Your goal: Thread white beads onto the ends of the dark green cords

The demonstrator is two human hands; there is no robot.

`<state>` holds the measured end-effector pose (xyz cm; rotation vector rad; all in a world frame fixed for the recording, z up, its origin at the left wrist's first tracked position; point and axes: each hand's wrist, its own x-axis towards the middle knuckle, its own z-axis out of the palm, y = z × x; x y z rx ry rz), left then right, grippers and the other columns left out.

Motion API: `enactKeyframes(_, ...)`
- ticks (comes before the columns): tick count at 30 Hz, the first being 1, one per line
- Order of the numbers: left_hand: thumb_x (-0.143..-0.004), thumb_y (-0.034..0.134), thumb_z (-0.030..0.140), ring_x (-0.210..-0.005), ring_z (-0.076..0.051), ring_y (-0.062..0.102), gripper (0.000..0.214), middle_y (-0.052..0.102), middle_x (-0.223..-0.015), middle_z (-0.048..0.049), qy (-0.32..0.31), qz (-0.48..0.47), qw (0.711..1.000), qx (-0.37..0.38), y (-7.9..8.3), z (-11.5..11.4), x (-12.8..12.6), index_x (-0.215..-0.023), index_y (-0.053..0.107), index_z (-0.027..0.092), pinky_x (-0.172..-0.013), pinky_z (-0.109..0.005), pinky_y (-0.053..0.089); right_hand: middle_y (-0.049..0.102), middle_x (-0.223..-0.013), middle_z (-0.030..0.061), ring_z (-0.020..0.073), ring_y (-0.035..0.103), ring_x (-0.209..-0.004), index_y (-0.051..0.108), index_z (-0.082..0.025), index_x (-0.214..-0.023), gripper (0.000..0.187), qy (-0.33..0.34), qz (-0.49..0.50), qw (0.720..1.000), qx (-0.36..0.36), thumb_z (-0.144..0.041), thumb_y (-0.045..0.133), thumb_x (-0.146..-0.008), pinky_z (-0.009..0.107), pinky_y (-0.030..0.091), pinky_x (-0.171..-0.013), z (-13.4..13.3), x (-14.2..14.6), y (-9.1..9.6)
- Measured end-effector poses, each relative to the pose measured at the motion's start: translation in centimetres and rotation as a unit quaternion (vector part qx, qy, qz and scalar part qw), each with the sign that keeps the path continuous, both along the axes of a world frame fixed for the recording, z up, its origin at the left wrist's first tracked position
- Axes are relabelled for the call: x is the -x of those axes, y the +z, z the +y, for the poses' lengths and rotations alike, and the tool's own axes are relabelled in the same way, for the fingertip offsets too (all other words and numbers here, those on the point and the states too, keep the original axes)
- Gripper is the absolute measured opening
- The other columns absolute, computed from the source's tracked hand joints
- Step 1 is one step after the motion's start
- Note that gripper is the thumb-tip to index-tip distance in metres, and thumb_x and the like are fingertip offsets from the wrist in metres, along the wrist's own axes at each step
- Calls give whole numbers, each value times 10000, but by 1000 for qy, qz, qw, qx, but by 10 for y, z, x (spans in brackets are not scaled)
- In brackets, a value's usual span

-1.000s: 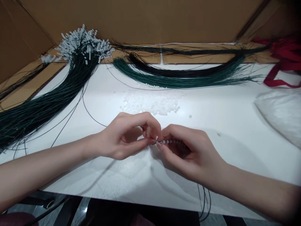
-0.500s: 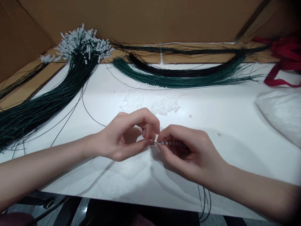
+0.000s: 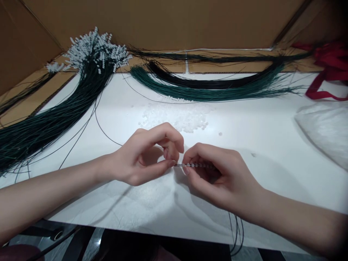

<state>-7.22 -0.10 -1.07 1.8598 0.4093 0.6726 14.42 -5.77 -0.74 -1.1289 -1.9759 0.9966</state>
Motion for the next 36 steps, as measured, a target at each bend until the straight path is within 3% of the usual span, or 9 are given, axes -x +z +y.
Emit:
enactKeyframes(6,-898,574,97,-721,-139,643,220,649,-887,-62,14,19,1000,0,4,1,0,-1095,537,186,-488,-195,466,525,-652,-31,74,426,-516,572,-188,-833,140,2,1,1000,4,-50,579,-811,206,314,-434,0,-1,-1)
enactKeyframes(13,-858,637,62,-745,-123,619,272,640,-897,-58,-3,9,1000,-13,1,2,-2,-1092,546,166,-596,-219,526,535,-652,-38,72,436,-516,565,-191,-836,121,-1,18,1000,3,-71,582,-829,204,329,-441,1,1,0)
enactKeyframes(22,-813,646,18,-658,-103,591,341,629,-881,-43,17,-7,1000,-23,-2,-2,-2,-1096,559,186,-432,-175,421,528,-647,-37,63,397,-488,583,-178,-860,72,-1,13,1000,13,-106,576,-856,203,303,-421,2,1,0)
enactKeyframes(27,-832,643,58,-706,-131,636,302,643,-877,-52,35,0,999,-42,-3,-2,-2,-1086,554,193,-452,-186,449,524,-630,-37,65,371,-478,604,-169,-850,62,6,7,1000,19,-117,573,-864,211,297,-427,1,1,1)
enactKeyframes(32,-843,642,65,-632,-100,591,302,636,-879,-44,27,-1,999,-23,-2,-2,-1,-1100,555,197,-400,-167,390,499,-614,-46,68,381,-497,597,-171,-824,76,3,15,1000,27,-116,574,-871,211,297,-442,2,0,1)
enactKeyframes(36,-910,597,132,-791,-158,647,203,633,-907,-66,29,18,999,-11,4,2,0,-1101,554,184,-506,-198,478,475,-613,-48,76,398,-526,580,-175,-832,84,17,57,996,69,-148,561,-910,208,324,-467,3,-2,2)
